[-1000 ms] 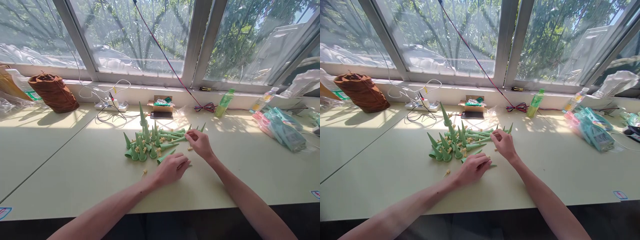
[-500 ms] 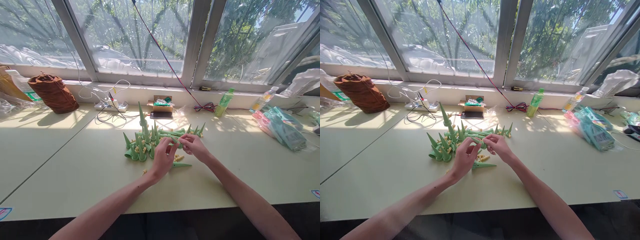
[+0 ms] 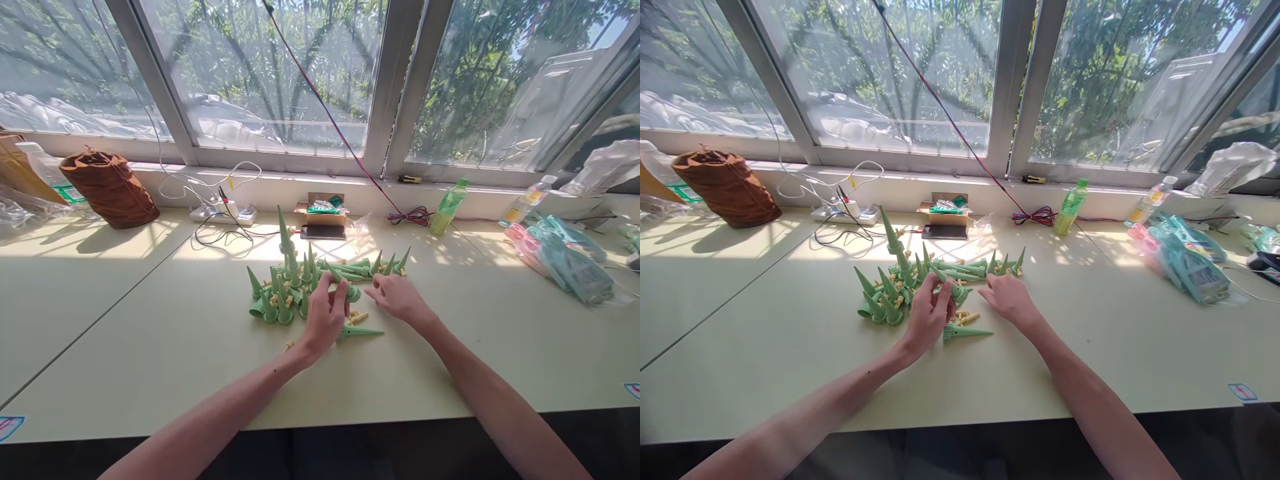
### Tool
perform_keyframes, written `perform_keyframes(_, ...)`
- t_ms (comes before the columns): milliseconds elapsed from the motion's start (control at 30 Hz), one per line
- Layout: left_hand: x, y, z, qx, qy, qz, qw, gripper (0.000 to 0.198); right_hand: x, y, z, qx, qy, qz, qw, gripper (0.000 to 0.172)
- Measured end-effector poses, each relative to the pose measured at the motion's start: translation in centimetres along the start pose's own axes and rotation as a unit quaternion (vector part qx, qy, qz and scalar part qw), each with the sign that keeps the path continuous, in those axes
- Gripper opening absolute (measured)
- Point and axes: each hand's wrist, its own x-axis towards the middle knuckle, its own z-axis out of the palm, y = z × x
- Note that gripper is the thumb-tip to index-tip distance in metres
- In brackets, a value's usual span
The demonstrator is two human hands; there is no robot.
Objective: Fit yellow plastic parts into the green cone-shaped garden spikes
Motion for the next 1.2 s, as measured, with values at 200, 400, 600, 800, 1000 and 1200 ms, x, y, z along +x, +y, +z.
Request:
perform_keyframes(200, 0.0, 0.0, 0.0, -0.008, -0.002, -0.004, 1.000, 0.027, -0.1, -0.4, 0.1, 0.007, -0.030, -0.017, 0.999, 0.018)
perform_keyframes(400, 0.0, 0.0, -0.1, 0.005, -0.006, -0.006, 1.000, 0.027, -0.4, -1.0, 0.4, 0.064, -0.025, -0.061, 0.996, 0.014)
perform_keyframes(600, 0.1, 0.0, -0.1, 0.007, -0.006, -0.009, 1.000, 0.029, -0.4, -1.1, 1.1, 0.082, -0.015, -0.109, 0.991, 0.004)
perform_keyframes(800, 0.1, 0.0, -0.1, 0.012, -0.003, -0.007, 1.000, 0.029, -0.3, -1.0, 1.5, 0.088, 0.004, -0.129, 0.988, 0.012)
perform_keyframes(1000, 0.0, -0.1, -0.1, 0.015, -0.007, -0.013, 1.000, 0.027, -0.2, -1.0, 1.6, 0.154, 0.052, -0.134, 0.977, 0.018)
perform_keyframes(1200, 0.0, -0.2, 0.0, 0.010, -0.007, -0.016, 1.000, 0.027, -0.4, -1.6, 0.5, 0.247, 0.170, -0.156, 0.941, 0.022)
